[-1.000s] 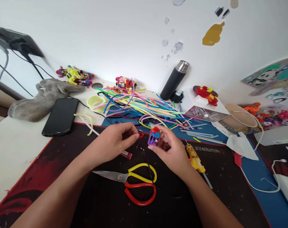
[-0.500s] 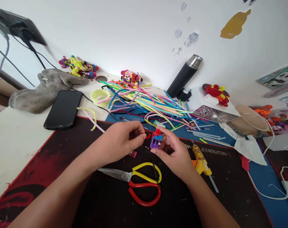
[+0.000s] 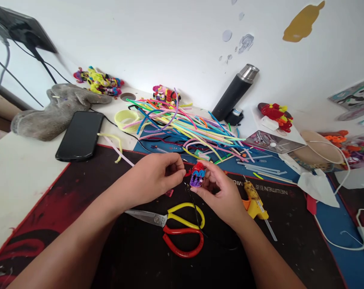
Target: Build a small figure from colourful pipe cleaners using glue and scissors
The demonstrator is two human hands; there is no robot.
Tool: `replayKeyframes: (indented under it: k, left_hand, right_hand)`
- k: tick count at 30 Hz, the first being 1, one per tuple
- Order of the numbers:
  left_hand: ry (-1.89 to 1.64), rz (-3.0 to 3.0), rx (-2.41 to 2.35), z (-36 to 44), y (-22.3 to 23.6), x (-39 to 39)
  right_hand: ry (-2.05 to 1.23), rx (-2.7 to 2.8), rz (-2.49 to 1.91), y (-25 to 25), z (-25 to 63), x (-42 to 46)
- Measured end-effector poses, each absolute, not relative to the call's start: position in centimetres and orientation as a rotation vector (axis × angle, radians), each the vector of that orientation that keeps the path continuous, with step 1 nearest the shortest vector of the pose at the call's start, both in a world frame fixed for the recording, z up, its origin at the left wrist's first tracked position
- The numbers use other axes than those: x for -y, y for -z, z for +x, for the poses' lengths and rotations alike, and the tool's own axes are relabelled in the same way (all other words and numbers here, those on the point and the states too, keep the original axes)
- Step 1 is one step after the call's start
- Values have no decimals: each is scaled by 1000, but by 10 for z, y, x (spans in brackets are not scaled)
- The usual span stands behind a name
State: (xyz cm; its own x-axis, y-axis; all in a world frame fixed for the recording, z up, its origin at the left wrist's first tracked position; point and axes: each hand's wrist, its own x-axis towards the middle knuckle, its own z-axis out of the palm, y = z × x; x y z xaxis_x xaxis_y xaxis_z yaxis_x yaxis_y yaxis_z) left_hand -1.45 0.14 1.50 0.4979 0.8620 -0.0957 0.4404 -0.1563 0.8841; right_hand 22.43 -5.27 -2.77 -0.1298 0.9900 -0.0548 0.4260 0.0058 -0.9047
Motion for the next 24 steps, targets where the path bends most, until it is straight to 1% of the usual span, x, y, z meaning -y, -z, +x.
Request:
replayKeyframes:
  k: [8, 24]
  left_hand:
    - [-488, 1804, -1100, -14, -17, -1]
    - [-453, 1806, -1106, -12, -14, -1]
  right_hand:
    - [-1021, 1719, -1430, 28, 224, 51]
    - [-1030, 1749, -1420, 29, 224, 51]
